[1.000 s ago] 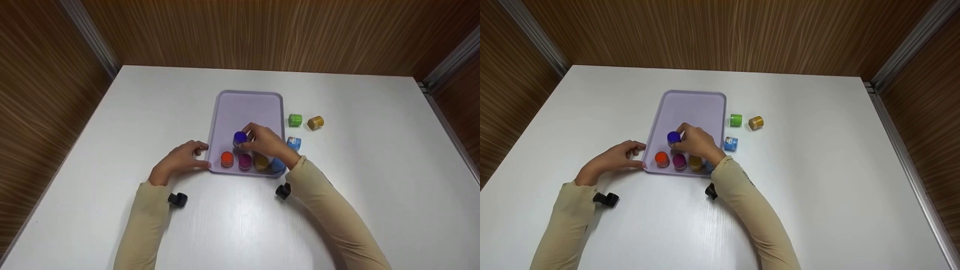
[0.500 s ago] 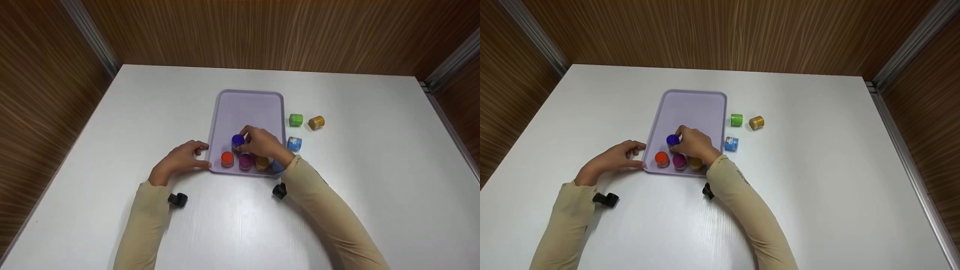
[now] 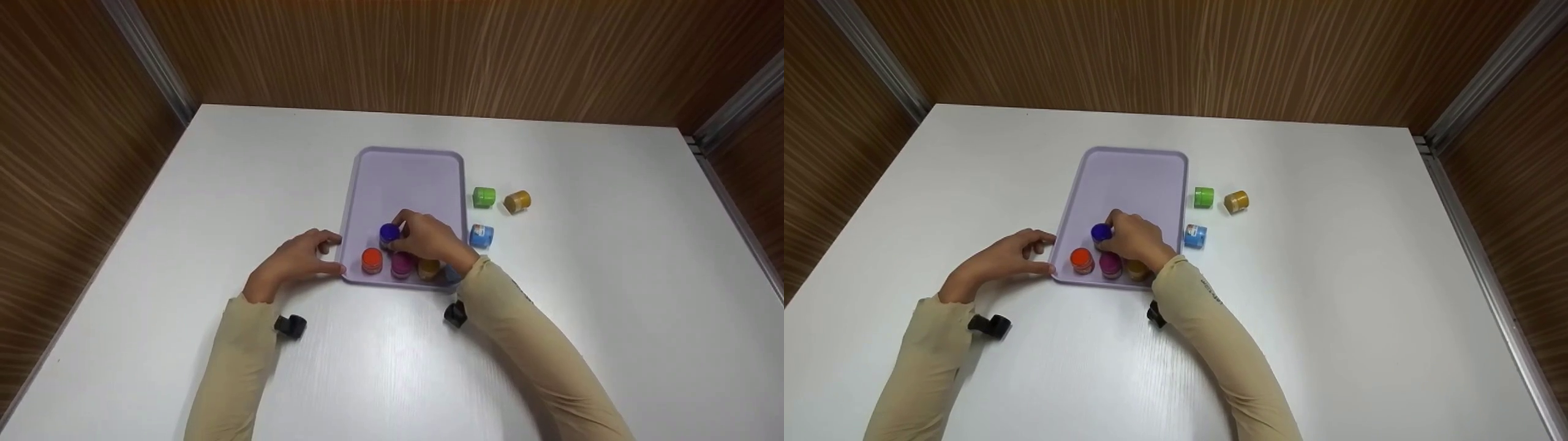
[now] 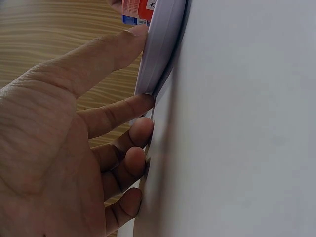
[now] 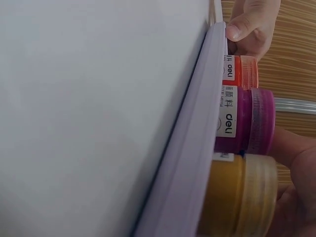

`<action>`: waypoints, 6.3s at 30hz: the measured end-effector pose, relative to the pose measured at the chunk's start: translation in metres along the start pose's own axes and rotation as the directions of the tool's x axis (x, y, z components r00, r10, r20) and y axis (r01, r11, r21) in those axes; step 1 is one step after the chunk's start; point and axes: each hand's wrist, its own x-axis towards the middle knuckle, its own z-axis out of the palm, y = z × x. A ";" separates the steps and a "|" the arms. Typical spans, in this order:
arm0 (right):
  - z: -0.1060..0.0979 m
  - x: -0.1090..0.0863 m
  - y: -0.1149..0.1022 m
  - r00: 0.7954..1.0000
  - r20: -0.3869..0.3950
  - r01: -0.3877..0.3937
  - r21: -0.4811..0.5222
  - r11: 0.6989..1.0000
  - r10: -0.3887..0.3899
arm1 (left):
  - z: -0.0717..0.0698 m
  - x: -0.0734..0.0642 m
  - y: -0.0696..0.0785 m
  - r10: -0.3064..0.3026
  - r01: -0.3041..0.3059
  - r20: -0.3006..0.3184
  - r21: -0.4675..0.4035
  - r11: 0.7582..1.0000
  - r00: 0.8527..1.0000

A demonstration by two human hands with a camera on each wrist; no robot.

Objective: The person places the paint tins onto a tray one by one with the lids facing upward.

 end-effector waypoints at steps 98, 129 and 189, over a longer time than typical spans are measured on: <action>-0.045 -0.017 0.020 0.977 -0.174 0.175 0.321 0.931 -0.124 | -0.001 -0.001 0.001 -0.005 0.005 -0.004 -0.019 1.000 1.000; -0.094 -0.025 0.105 0.974 -0.221 0.025 0.317 0.948 0.048 | 0.001 -0.004 0.001 -0.013 0.013 -0.002 0.019 1.000 1.000; -0.079 0.001 0.121 0.970 -0.139 -0.179 0.158 0.971 0.201 | 0.001 -0.005 -0.006 -0.002 0.001 -0.016 -0.017 1.000 1.000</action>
